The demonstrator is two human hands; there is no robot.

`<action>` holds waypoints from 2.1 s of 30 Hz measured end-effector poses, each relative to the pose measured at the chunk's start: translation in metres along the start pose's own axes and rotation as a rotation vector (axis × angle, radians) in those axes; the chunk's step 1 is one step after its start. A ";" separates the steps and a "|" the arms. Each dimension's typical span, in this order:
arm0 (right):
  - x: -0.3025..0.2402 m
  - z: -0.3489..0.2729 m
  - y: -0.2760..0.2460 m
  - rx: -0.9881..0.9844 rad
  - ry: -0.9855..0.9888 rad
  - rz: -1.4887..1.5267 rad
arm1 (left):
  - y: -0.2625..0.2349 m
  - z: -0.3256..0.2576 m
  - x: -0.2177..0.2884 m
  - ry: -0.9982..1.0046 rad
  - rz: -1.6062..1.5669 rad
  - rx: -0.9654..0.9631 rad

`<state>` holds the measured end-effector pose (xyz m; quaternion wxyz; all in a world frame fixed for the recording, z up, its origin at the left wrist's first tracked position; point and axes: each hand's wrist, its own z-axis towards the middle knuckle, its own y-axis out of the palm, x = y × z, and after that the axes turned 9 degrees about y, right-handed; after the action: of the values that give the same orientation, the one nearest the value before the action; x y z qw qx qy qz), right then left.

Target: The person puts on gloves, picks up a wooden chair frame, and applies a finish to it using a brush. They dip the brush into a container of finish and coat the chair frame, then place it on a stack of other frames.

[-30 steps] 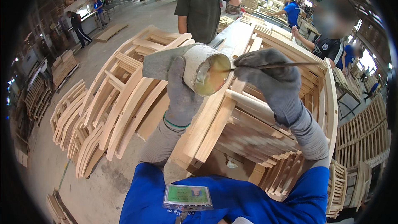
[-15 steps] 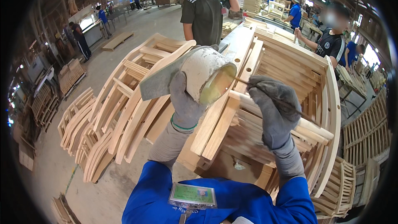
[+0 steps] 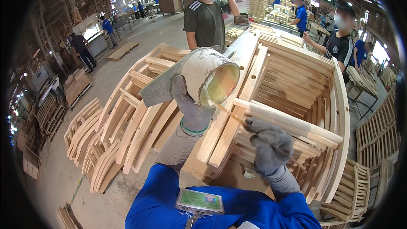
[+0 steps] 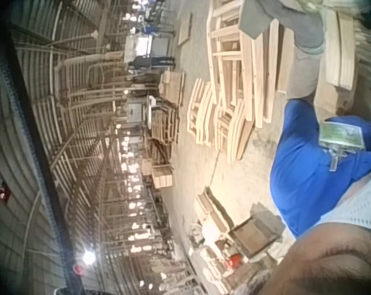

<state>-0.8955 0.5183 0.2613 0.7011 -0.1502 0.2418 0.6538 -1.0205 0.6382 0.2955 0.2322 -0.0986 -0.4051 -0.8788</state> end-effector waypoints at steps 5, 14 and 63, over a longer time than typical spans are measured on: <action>0.008 0.001 0.011 0.131 0.127 0.199 | 0.008 -0.002 -0.005 -0.107 -0.553 -0.205; -0.013 0.035 0.002 0.461 0.387 0.238 | -0.020 -0.007 -0.025 0.639 1.198 -0.183; 0.031 0.248 -0.455 0.470 0.715 -1.855 | -0.103 -0.046 0.033 0.125 1.436 -0.030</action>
<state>-0.4095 0.6299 0.4042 0.8297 -0.3234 0.3474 -0.2938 -1.0990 0.6510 0.2089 0.7739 -0.2933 -0.2142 -0.5189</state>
